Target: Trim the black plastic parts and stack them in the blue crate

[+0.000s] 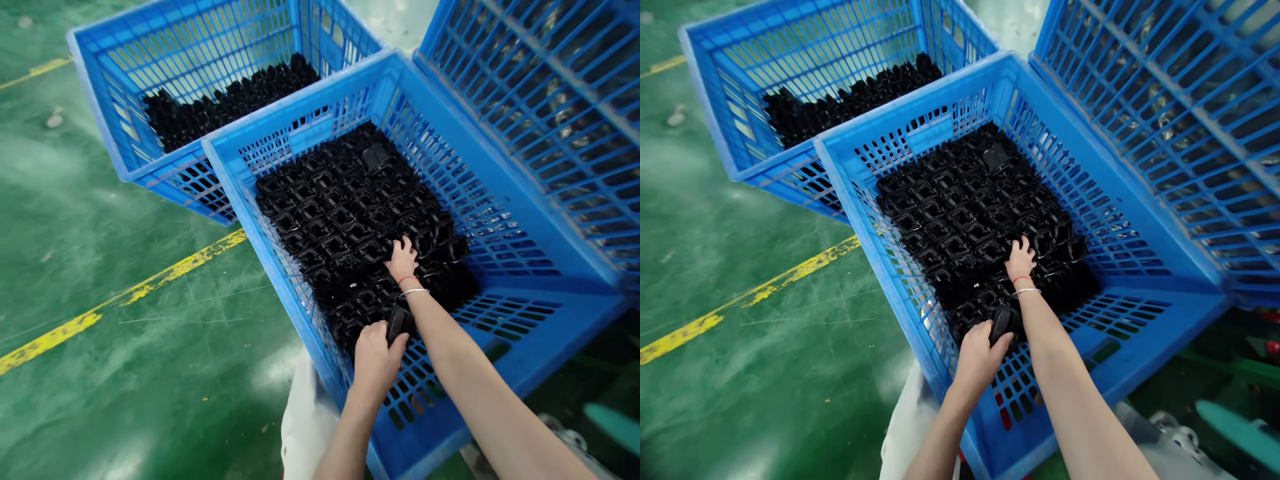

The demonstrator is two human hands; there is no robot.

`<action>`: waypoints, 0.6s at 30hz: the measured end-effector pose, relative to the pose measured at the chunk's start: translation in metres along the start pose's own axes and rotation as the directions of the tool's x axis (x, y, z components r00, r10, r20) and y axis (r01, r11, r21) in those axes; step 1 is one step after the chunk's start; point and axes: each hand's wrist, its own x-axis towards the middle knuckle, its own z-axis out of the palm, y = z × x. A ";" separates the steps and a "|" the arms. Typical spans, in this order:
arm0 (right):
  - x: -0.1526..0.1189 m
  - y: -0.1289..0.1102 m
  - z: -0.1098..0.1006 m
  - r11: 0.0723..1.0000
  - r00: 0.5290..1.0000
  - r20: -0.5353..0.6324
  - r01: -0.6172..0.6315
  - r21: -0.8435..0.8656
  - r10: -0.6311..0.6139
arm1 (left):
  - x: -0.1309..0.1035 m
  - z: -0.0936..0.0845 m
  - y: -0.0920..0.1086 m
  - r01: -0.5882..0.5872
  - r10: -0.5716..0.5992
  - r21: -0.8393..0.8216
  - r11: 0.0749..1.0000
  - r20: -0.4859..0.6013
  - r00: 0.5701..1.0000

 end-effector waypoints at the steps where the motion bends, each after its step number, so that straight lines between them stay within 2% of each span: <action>1: 0.000 0.001 0.001 1.000 1.000 -0.005 -0.005 0.002 0.006 | 0.000 0.000 0.000 0.003 -0.003 0.002 1.000 0.002 1.000; 6: -0.004 0.006 -0.003 0.999 0.999 -0.031 -0.023 0.034 0.024 | 0.001 -0.003 0.001 0.022 -0.022 0.006 1.000 0.006 1.000; 11: -0.021 0.008 -0.009 0.993 0.994 -0.091 -0.043 0.111 0.053 | 0.002 -0.005 0.000 0.011 -0.012 -0.030 0.999 -0.026 1.000; 15: -0.048 0.010 -0.015 0.979 0.980 -0.170 -0.068 0.194 0.101 | 0.002 -0.006 -0.003 0.020 -0.031 -0.131 0.991 -0.088 0.996; 18: -0.084 0.015 -0.020 0.961 0.961 -0.227 -0.096 0.258 0.157 | 0.003 -0.007 -0.006 0.023 -0.058 -0.226 0.974 -0.149 0.987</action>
